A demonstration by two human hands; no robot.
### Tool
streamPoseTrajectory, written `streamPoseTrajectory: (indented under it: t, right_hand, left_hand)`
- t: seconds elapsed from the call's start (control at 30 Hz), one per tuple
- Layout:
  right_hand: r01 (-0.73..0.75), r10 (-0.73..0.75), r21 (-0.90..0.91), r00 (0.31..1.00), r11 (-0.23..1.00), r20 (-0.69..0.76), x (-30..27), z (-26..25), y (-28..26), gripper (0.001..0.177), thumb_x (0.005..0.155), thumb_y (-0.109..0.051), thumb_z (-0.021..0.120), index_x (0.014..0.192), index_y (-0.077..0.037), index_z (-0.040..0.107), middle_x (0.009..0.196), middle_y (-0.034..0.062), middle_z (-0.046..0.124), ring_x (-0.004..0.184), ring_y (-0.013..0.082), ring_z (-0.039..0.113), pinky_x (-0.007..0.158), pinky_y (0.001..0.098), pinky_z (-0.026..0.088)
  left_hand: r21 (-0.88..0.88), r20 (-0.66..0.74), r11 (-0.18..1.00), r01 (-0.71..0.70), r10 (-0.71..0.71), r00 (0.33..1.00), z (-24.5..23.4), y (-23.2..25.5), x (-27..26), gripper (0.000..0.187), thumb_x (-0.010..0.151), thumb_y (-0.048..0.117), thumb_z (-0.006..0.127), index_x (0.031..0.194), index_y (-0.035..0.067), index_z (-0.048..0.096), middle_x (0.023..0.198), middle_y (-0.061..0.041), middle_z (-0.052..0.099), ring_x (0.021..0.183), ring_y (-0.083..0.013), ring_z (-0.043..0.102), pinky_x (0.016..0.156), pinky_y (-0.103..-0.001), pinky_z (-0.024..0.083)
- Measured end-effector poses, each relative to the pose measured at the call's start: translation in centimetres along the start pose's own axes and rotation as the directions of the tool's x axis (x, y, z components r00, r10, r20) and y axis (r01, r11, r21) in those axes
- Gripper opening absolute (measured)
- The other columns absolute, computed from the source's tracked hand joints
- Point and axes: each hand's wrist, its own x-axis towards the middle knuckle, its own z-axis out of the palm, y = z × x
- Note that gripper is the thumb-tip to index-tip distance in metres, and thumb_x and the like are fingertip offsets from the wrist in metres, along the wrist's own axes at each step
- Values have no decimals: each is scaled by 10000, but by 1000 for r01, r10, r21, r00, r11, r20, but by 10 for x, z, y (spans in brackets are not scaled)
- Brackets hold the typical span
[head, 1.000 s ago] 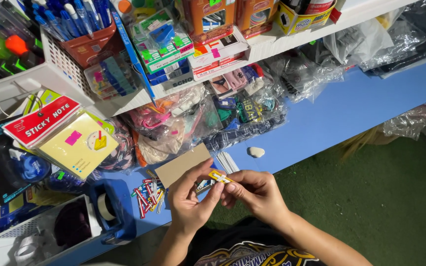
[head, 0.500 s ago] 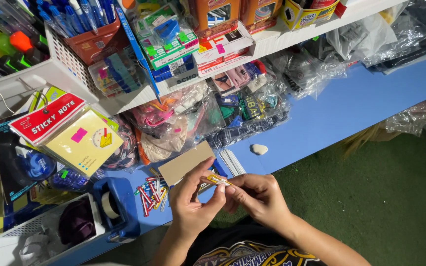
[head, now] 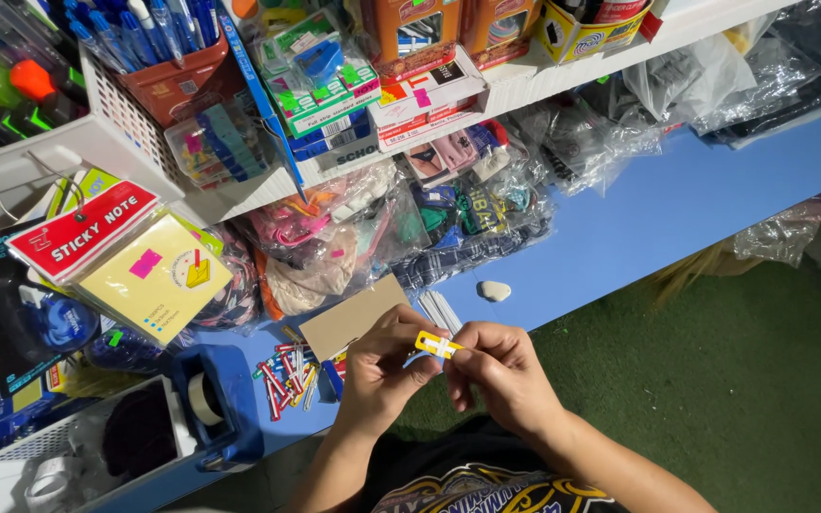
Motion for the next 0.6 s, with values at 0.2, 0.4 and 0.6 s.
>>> streamPoseTrajectory:
  t: [0.2,0.4,0.6]
  right_hand:
    - [23,-24,42,999,999,30,-2,4,5,177,983,-109,608,895,32,669,671,88,666,540,147,624,493,280,502]
    - [32,-31,-76,999,997,14,-5,8,7,206,1010,-125,601,912,33,688,649,69,650,519,127,600,478,265,483]
    - [-102,108,-157,994,982,35,-2,15,-8,254,1011,-173,602,902,36,697,648,78,680,514,128,639,494,264,540]
  left_hand:
    - [64,3,994,-90,90,996,5,7,3,184,929,93,800,1069,5,720,1083,-101,652,974,-181,666,829,-275,562]
    - [286,61,926,-247,240,969,7,28,7,183,934,157,798,1066,49,731,1169,-121,683,1095,-220,692,963,-339,583]
    - [211,85,937,-279,266,960,-3,29,7,171,917,143,828,1051,56,767,1274,-121,584,1295,-288,634,1115,-419,576]
